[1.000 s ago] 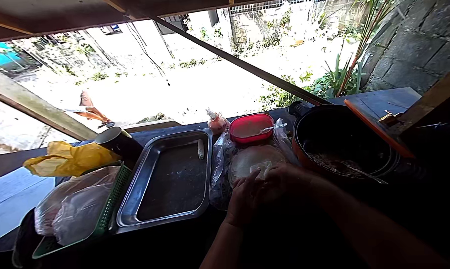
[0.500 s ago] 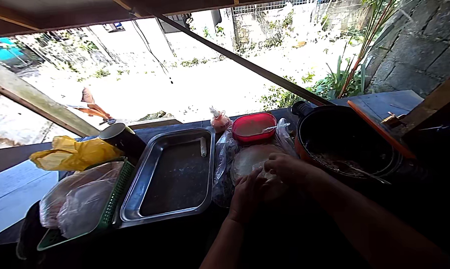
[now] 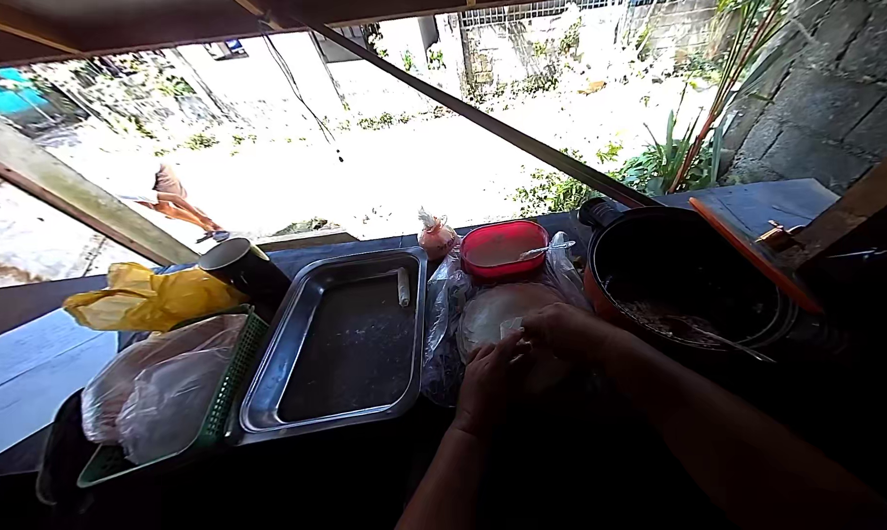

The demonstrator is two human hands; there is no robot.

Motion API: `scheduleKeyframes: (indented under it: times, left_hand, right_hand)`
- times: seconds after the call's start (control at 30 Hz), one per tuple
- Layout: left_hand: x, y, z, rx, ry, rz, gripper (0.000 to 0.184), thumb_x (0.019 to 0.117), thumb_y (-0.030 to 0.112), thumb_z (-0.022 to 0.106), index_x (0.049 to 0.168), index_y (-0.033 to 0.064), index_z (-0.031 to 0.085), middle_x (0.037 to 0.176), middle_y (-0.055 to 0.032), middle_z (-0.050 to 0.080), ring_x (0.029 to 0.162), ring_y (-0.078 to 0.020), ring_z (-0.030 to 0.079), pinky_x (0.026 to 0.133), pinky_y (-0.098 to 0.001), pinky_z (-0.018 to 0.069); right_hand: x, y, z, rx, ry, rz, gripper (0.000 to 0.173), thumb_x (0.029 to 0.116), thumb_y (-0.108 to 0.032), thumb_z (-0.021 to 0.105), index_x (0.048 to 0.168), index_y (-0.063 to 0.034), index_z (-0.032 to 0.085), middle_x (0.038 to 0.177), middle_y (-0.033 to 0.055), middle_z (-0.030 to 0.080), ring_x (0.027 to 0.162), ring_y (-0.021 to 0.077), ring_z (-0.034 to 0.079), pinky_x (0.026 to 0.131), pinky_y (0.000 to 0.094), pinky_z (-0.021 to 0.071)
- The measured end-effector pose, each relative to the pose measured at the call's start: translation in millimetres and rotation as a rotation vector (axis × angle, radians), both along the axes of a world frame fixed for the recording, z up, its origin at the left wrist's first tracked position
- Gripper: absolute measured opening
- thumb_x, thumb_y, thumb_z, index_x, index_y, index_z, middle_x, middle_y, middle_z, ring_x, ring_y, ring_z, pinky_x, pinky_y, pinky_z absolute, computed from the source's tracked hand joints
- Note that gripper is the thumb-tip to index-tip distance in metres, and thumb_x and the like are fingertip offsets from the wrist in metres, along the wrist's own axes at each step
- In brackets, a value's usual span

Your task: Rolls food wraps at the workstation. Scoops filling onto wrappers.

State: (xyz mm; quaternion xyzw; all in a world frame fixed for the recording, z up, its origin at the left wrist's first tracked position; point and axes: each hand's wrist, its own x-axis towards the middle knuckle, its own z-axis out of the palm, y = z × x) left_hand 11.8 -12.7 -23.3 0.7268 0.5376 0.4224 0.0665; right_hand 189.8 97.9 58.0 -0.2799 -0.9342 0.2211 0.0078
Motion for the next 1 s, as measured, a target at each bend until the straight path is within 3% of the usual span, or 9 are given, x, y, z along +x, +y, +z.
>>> scheduleKeyframes:
  times: [0.13, 0.23, 0.33, 0.47, 0.63, 0.77, 0.9, 1.0]
  left_hand:
    - [-0.4, 2.0, 1.1, -0.031, 0.025, 0.008, 0.040, 0.1025, 0.034, 0.061, 0.138, 0.0156, 0.061, 0.110, 0.0103, 0.077, 0.107, -0.0047, 0.069, 0.107, -0.0404, 0.0475]
    - [-0.2, 2.7, 2.1, -0.054, 0.032, 0.019, 0.039, 0.1031, 0.037, 0.059, 0.136, 0.0166, 0.063, 0.110, 0.0109, 0.077, 0.107, -0.0053, 0.069, 0.106, -0.0415, 0.0478]
    - [0.1, 3.6, 1.2, -0.055, 0.018, 0.021, 0.038, 0.1033, 0.037, 0.059, 0.135, 0.0159, 0.062, 0.109, 0.0108, 0.077, 0.106, -0.0052, 0.069, 0.106, -0.0413, 0.0476]
    - [-0.4, 3.6, 2.0, -0.078, 0.004, 0.026, 0.039, 0.1029, 0.038, 0.059, 0.135, 0.0162, 0.062, 0.108, 0.0121, 0.077, 0.106, -0.0044, 0.069, 0.106, -0.0412, 0.0484]
    - [-2.6, 3.6, 2.3, -0.075, -0.025, 0.016, 0.045, 0.1028, 0.039, 0.060, 0.139, 0.0136, 0.059, 0.109, 0.0108, 0.077, 0.108, -0.0035, 0.069, 0.110, -0.0430, 0.0472]
    - [-6.5, 1.8, 0.9, -0.045, -0.072, 0.027, 0.052, 0.1005, 0.039, 0.063, 0.144, 0.0115, 0.056, 0.117, 0.0058, 0.074, 0.098, -0.0069, 0.069, 0.098, -0.0411, 0.0528]
    - [2.7, 3.0, -0.5, -0.010, -0.099, 0.008, 0.043, 0.0963, 0.029, 0.070, 0.135, 0.0104, 0.064, 0.110, 0.0054, 0.076, 0.109, -0.0108, 0.069, 0.105, -0.0412, 0.0519]
    - [9.6, -2.0, 2.9, 0.020, -0.080, 0.053, 0.037, 0.0913, 0.019, 0.075, 0.127, 0.0099, 0.071, 0.107, 0.0020, 0.078, 0.105, -0.0134, 0.070, 0.102, -0.0381, 0.0520]
  right_hand:
    - [17.0, -1.9, -5.3, 0.027, 0.102, 0.050, 0.021, 0.1008, -0.019, 0.058, 0.110, -0.0101, 0.074, 0.102, 0.0066, 0.075, 0.101, 0.0206, 0.070, 0.095, 0.0429, 0.0550]
    - [26.9, -7.3, -11.8, 0.059, 0.162, 0.044, 0.022, 0.1002, -0.025, 0.062, 0.110, -0.0129, 0.077, 0.112, 0.0041, 0.075, 0.114, 0.0203, 0.067, 0.104, 0.0396, 0.0504]
    - [29.5, -12.3, -16.8, 0.084, 0.170, 0.024, 0.026, 0.1015, -0.032, 0.059, 0.110, -0.0151, 0.077, 0.117, 0.0040, 0.072, 0.117, 0.0205, 0.064, 0.104, 0.0393, 0.0511]
    - [24.9, -14.0, -22.9, 0.092, 0.172, 0.012, 0.024, 0.1035, -0.024, 0.055, 0.108, -0.0131, 0.076, 0.111, 0.0057, 0.073, 0.112, 0.0211, 0.066, 0.102, 0.0401, 0.0523]
    - [21.0, -9.5, -24.7, 0.034, 0.172, 0.006, 0.025, 0.1043, -0.025, 0.054, 0.111, -0.0118, 0.073, 0.111, 0.0059, 0.074, 0.113, 0.0195, 0.067, 0.103, 0.0391, 0.0516]
    - [11.3, -5.8, -18.1, -0.037, 0.097, 0.011, 0.025, 0.1046, -0.021, 0.053, 0.113, -0.0096, 0.073, 0.112, 0.0080, 0.073, 0.112, 0.0211, 0.067, 0.102, 0.0406, 0.0514]
    - [18.0, 1.6, -20.0, -0.031, 0.064, -0.009, 0.022, 0.1027, -0.020, 0.056, 0.106, -0.0086, 0.075, 0.106, 0.0091, 0.073, 0.106, 0.0233, 0.068, 0.098, 0.0445, 0.0532]
    - [25.1, 5.0, -32.5, 0.039, 0.118, 0.013, 0.018, 0.1006, -0.023, 0.063, 0.097, -0.0095, 0.074, 0.096, 0.0085, 0.072, 0.095, 0.0256, 0.070, 0.088, 0.0503, 0.0567]
